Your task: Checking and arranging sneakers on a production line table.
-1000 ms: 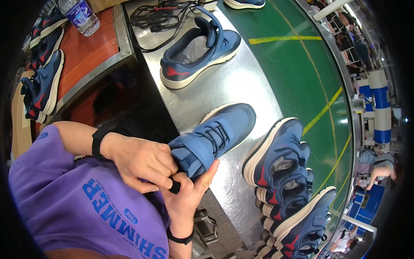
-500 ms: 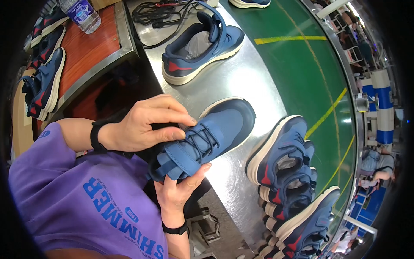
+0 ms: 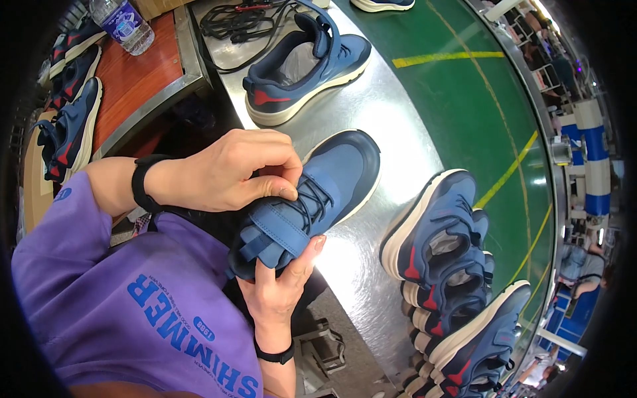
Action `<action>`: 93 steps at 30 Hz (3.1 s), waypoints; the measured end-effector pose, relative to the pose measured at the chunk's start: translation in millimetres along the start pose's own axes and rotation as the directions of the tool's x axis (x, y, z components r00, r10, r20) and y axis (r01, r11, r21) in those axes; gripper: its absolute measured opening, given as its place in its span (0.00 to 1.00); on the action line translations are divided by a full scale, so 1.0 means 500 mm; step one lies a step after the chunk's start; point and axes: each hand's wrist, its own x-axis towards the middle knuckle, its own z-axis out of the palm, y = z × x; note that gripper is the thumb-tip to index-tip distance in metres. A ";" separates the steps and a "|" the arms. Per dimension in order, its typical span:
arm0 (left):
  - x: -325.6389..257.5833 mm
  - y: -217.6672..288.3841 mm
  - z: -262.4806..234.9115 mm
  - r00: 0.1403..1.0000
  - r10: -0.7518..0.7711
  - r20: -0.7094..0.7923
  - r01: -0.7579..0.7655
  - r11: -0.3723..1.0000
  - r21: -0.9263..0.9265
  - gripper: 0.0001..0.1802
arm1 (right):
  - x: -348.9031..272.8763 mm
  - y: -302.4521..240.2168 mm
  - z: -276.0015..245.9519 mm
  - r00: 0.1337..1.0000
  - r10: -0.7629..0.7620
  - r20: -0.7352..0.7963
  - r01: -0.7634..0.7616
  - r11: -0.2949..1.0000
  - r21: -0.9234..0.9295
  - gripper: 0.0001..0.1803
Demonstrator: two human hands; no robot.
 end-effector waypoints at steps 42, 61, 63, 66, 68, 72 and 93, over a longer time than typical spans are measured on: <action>0.088 0.015 -0.028 0.952 0.145 0.269 -0.214 0.945 0.247 0.11 | 0.010 -0.003 -0.015 0.996 0.000 0.090 0.001 1.000 -0.009 0.24; 0.093 -0.012 -0.051 0.952 0.192 0.239 -0.256 0.926 0.277 0.16 | 0.016 -0.013 -0.017 0.990 0.068 0.126 -0.079 0.993 0.086 0.20; 0.066 -0.014 -0.036 0.927 0.336 0.168 -0.370 0.896 0.247 0.22 | 0.017 -0.012 -0.020 0.992 0.048 0.120 -0.058 0.995 0.076 0.20; 0.006 -0.028 -0.002 0.897 0.329 0.295 -0.397 0.893 0.212 0.43 | 0.019 -0.010 -0.030 0.987 0.075 0.142 -0.091 0.990 0.107 0.20; -0.009 -0.048 0.001 0.913 0.318 0.257 -0.364 0.918 0.157 0.42 | 0.021 -0.014 -0.036 0.979 0.099 0.179 -0.128 0.980 0.155 0.20; -0.006 -0.045 -0.001 0.964 0.265 0.035 -0.266 0.964 0.013 0.39 | 0.027 -0.017 -0.041 0.978 0.141 0.154 -0.163 0.976 0.142 0.24; -0.001 -0.105 -0.102 0.971 0.169 -0.167 -0.058 0.851 0.521 0.25 | 0.149 0.059 -0.076 0.960 0.218 -0.174 -0.233 0.970 -0.070 0.20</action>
